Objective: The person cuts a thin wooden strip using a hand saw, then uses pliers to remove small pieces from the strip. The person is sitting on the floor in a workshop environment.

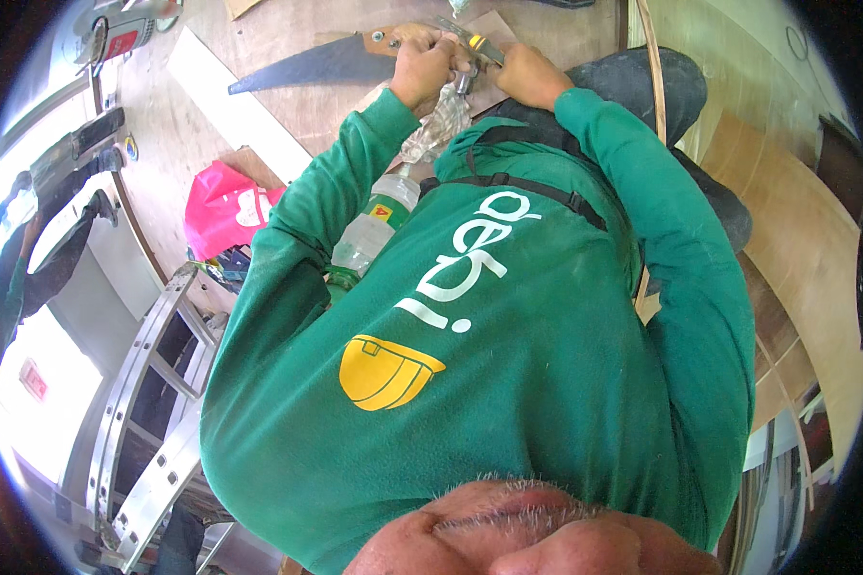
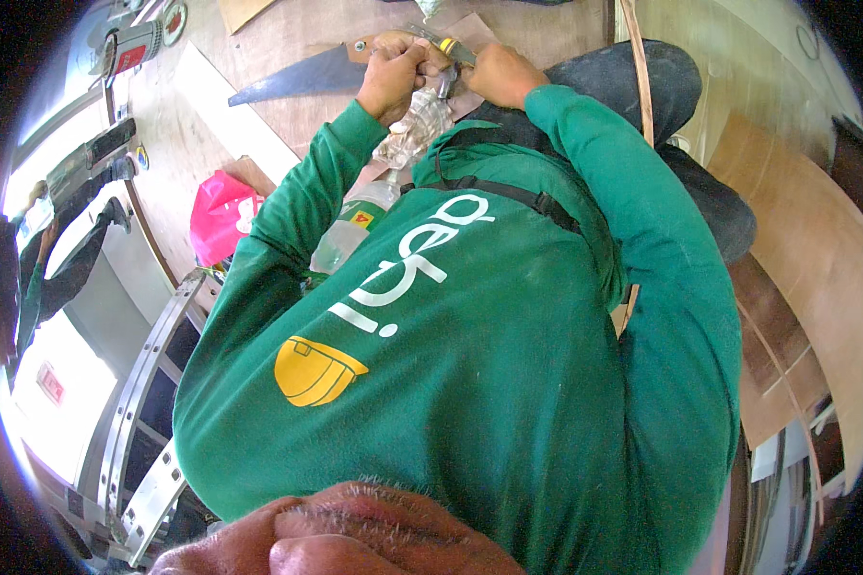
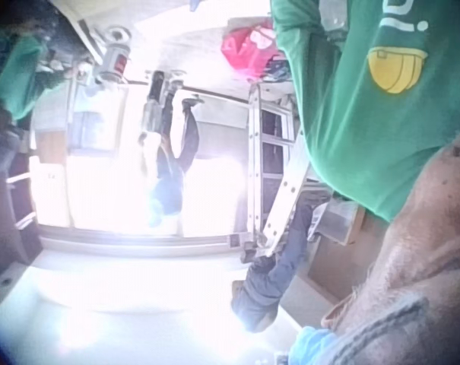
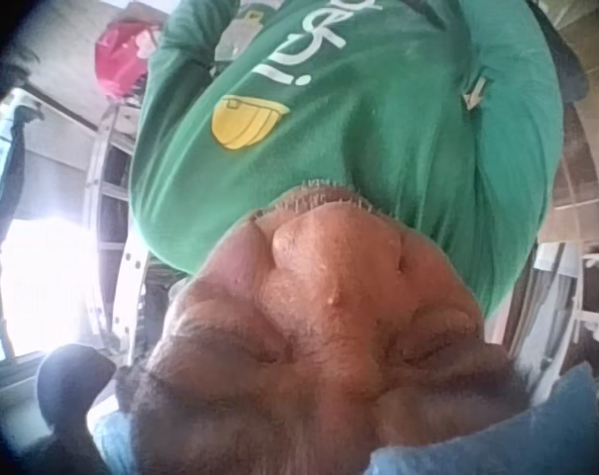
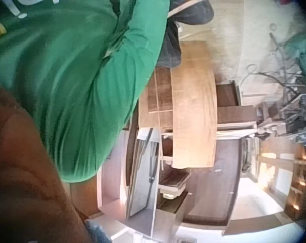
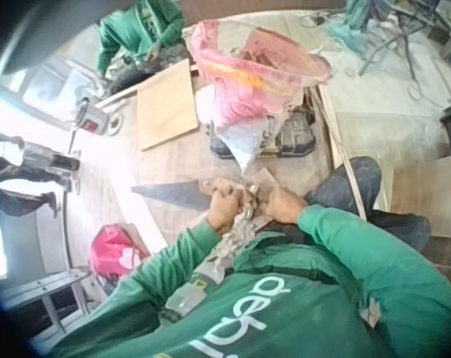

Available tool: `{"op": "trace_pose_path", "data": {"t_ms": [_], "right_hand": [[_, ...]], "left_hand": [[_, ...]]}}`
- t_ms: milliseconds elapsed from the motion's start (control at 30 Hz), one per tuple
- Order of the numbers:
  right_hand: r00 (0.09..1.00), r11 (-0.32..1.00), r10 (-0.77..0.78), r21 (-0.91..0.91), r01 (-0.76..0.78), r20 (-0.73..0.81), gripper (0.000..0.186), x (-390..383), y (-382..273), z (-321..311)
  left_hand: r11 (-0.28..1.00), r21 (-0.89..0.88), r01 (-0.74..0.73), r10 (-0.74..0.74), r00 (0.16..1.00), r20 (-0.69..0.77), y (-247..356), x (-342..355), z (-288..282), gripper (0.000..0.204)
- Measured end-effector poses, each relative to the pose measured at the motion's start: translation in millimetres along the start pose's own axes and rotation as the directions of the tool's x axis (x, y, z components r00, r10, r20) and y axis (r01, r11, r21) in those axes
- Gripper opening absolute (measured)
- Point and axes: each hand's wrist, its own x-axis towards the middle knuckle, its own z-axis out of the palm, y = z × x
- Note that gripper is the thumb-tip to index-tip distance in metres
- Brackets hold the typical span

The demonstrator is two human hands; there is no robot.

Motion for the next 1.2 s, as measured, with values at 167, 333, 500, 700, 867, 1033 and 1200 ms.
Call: {"op": "trace_pose_path", "data": {"t_ms": [167, 333, 500, 700, 867, 1033, 1200], "right_hand": [[1.0, 0.999, -0.013, -0.03, 0.014, 0.02, 0.043, 11, 9, 8], [1.0, 0.999, -0.017, -0.037, 0.018, 0.01, 0.042, 13, 9, 8], [0.998, 0.999, -0.023, 0.037, 0.025, -0.057, 0.049, 10, 2, -3], [0.959, 0.989, -0.146, -0.046, 0.139, -0.242, 0.064, -7, 2, -3], [0.947, 0.993, -0.082, 0.057, 0.104, -0.311, 0.057, -18, -3, -2], [0.988, 0.994, -0.03, 0.104, 0.046, -0.151, 0.056, -29, -8, -27], [0.99, 0.936, -0.12, 0.324, 0.137, -0.07, 0.059, -46, 3, -51]], "left_hand": [[0.992, -0.103, 0.074, -0.075, 0.997, -0.004, -14, 7, -6, 0.019], [0.992, -0.104, 0.076, -0.08, 0.996, -0.038, -9, 8, 0, 0.02], [0.989, 0.111, -0.098, 0.092, 0.994, 0.052, 4, 8, -4, 0.026], [0.962, 0.208, -0.175, 0.164, 0.984, 0.071, 14, 5, 5, 0.031], [0.976, 0.154, -0.155, 0.143, 0.986, 0.085, 28, -6, 10, 0.032], [0.949, 0.283, -0.135, 0.131, 0.991, 0.033, 56, -17, 16, 0.032], [0.981, 0.125, -0.15, 0.122, 0.971, 0.207, 58, -10, 10, 0.033]]}}
